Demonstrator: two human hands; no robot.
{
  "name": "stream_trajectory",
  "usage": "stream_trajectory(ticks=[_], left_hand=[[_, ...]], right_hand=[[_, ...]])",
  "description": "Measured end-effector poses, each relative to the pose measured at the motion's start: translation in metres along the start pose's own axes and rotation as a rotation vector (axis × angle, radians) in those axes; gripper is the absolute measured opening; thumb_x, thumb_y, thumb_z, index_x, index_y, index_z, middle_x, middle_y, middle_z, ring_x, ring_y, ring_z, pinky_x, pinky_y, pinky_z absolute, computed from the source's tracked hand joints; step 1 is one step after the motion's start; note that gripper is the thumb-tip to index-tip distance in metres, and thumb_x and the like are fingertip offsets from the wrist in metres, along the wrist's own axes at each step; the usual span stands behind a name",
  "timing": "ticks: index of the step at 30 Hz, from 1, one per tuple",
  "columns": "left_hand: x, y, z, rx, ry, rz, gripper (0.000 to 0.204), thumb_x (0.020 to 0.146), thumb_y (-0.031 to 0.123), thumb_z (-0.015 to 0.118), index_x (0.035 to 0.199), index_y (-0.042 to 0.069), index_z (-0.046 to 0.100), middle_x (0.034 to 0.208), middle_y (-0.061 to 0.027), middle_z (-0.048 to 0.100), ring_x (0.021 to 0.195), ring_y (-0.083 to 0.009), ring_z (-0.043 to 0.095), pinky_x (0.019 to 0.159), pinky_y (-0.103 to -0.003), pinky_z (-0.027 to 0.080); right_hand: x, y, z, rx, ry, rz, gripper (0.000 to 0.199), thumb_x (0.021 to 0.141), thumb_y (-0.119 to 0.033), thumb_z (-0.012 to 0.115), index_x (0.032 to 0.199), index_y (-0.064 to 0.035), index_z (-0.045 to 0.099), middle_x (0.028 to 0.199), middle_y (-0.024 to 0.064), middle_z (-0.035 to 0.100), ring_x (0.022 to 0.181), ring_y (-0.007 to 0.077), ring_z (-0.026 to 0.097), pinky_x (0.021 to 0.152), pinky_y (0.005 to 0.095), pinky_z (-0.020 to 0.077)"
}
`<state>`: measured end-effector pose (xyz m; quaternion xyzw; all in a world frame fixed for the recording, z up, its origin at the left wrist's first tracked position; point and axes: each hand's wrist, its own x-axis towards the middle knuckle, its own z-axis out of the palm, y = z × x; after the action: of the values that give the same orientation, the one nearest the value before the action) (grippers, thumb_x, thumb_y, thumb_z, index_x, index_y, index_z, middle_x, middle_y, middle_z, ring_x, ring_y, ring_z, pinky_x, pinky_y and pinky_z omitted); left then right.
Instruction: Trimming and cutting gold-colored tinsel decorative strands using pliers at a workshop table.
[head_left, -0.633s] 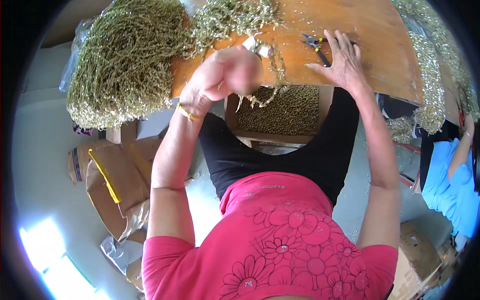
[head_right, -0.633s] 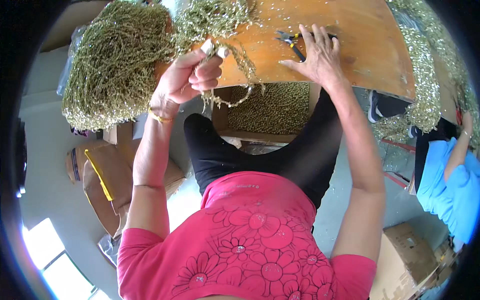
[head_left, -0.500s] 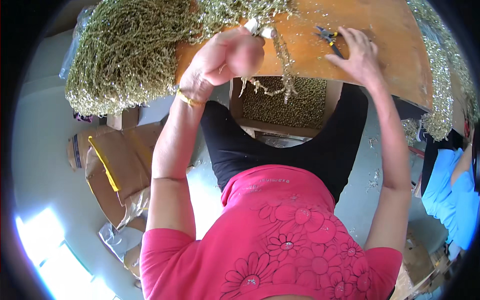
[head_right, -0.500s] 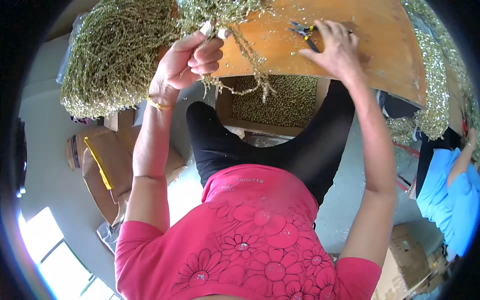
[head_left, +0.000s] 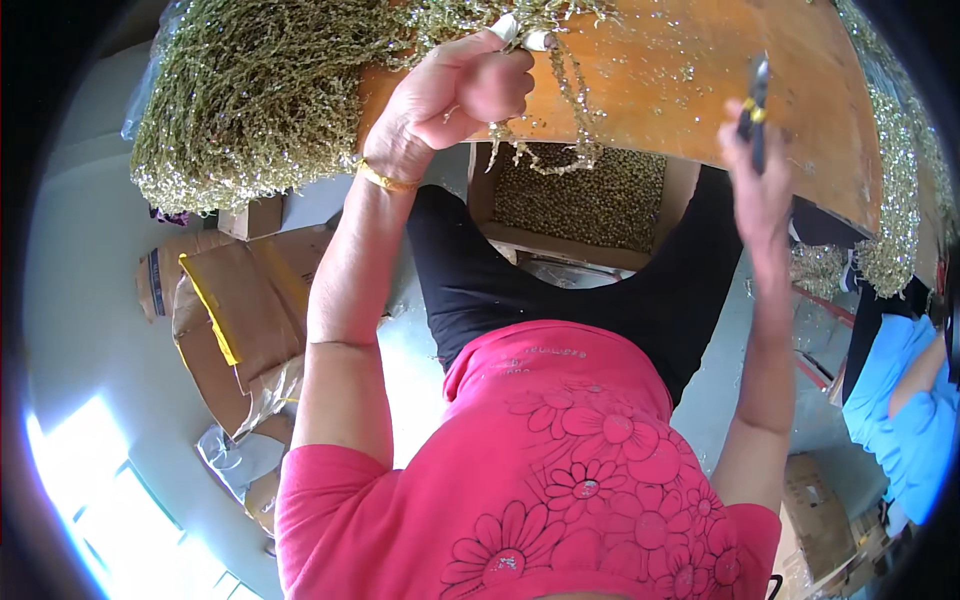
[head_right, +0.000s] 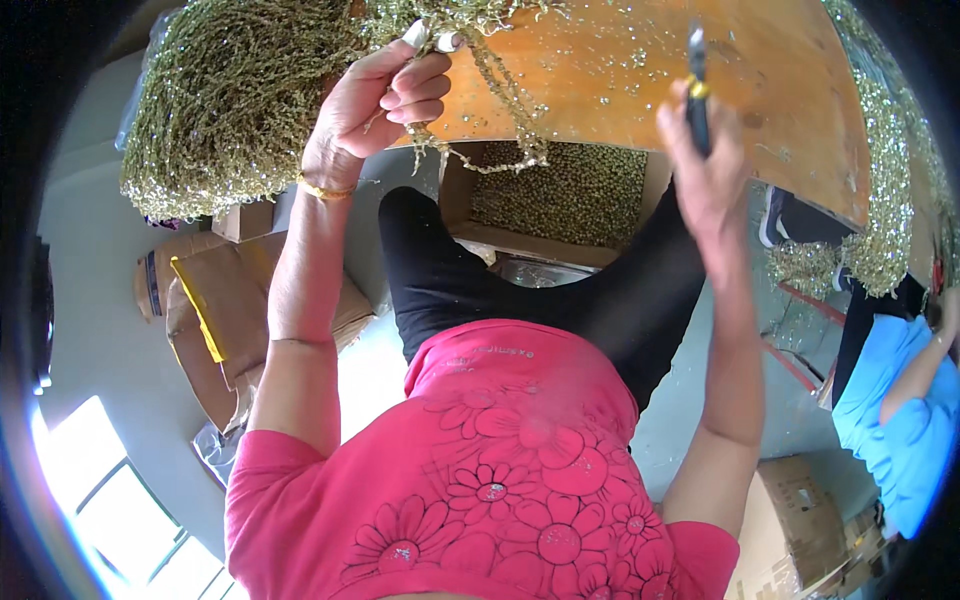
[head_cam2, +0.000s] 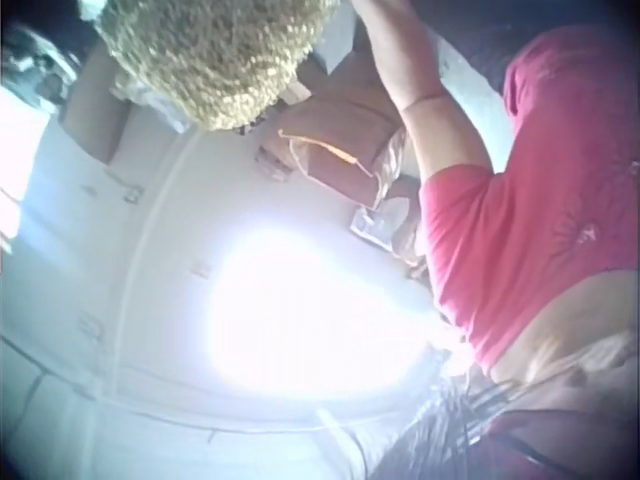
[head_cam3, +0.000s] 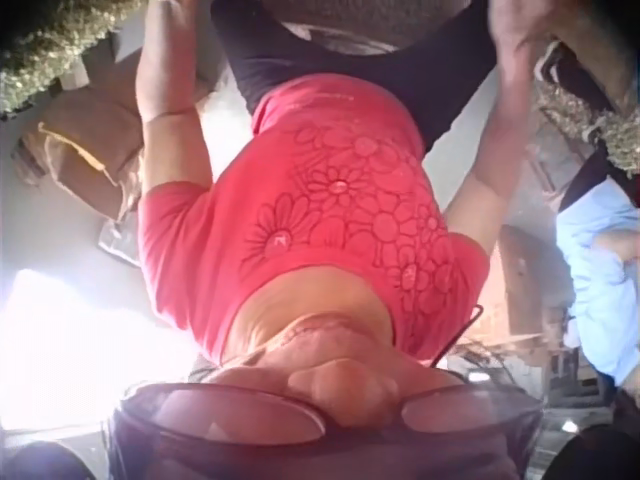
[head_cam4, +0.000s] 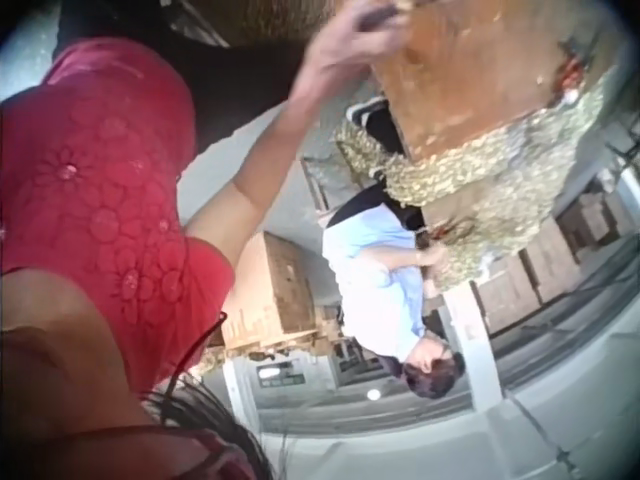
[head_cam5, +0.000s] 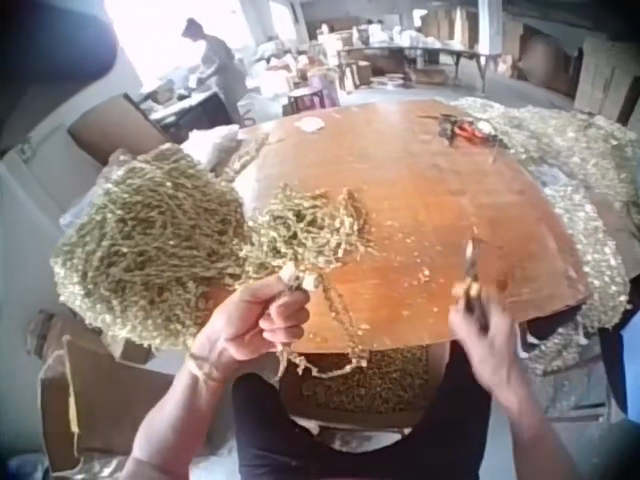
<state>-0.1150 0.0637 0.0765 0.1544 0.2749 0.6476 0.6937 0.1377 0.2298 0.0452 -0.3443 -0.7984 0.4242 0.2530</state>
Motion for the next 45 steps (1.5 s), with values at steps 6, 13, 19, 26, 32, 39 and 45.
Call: stream_trajectory(ticks=[6,13,19,26,32,39,45], left_hand=[[0.008,-0.003,-0.007,-0.017,-0.046,-0.012,0.025,0.09,0.014,0.035,0.069,0.003,0.041,0.06,0.0004,0.038,0.046,-0.0047,0.026,0.044,-0.019,0.025],[0.009,-0.008,-0.014,-0.049,-0.054,0.017,0.024,0.089,0.013,0.035,0.068,0.003,0.041,0.061,-0.0001,0.04,0.047,-0.0053,0.027,0.045,-0.019,0.026],[0.007,-0.011,-0.019,-0.07,-0.051,0.028,0.021,0.089,0.013,0.036,0.072,0.004,0.041,0.062,-0.001,0.043,0.048,-0.0054,0.028,0.045,-0.019,0.027],[0.008,-0.013,-0.02,-0.102,-0.052,0.008,0.021,0.09,0.014,0.036,0.072,0.004,0.041,0.062,-0.0011,0.043,0.049,-0.0055,0.028,0.045,-0.019,0.027],[0.009,-0.014,-0.016,-0.068,0.025,-0.014,0.026,0.09,0.015,0.036,0.066,0.005,0.04,0.059,0.001,0.037,0.047,-0.0055,0.026,0.044,-0.019,0.025],[-0.003,0.008,-0.013,0.034,0.027,0.095,0.026,0.091,0.016,0.037,0.067,0.006,0.04,0.055,0.004,0.034,0.043,-0.0037,0.022,0.037,-0.017,0.02],[-0.025,0.017,-0.002,0.37,-0.031,-0.11,0.023,0.091,0.02,0.042,0.094,-0.002,0.049,0.059,0.0019,0.043,0.045,-0.0025,0.031,0.037,-0.015,0.025]], right_hand=[[-0.077,0.004,0.054,-0.131,-0.249,-0.233,0.036,0.071,-0.005,0.058,0.105,-0.0013,0.049,0.099,0.0136,0.049,0.093,0.027,0.05,0.083,0.0341,0.0394],[-0.072,0.003,0.08,-0.273,-0.198,-0.37,0.048,0.072,-0.009,0.058,0.116,-0.0028,0.042,0.111,0.0163,0.046,0.105,0.0321,0.044,0.091,0.0407,0.0324],[-0.066,-0.009,0.084,-0.328,-0.219,-0.396,0.047,0.075,-0.015,0.06,0.118,-0.0048,0.042,0.112,0.015,0.046,0.106,0.0311,0.044,0.089,0.0401,0.0334],[-0.062,-0.014,0.088,-0.349,-0.208,-0.416,0.043,0.075,-0.014,0.061,0.114,-0.0058,0.044,0.104,0.0127,0.05,0.099,0.0284,0.049,0.083,0.0392,0.0369],[-0.06,-0.01,0.092,-0.238,-0.275,-0.362,0.024,0.073,-0.007,0.061,0.095,-0.0041,0.05,0.077,0.0095,0.053,0.07,0.0249,0.057,0.063,0.0339,0.044],[-0.078,-0.001,0.078,-0.241,-0.326,-0.354,0.02,0.073,-0.008,0.062,0.09,-0.0037,0.052,0.074,0.0108,0.052,0.065,0.0256,0.055,0.06,0.0334,0.0448],[-0.041,-0.025,0.009,-0.264,0.037,-0.071,0.038,0.076,-0.027,0.065,0.102,-0.0018,0.053,0.086,0.0112,0.057,0.075,0.0203,0.054,0.069,0.031,0.0435]])
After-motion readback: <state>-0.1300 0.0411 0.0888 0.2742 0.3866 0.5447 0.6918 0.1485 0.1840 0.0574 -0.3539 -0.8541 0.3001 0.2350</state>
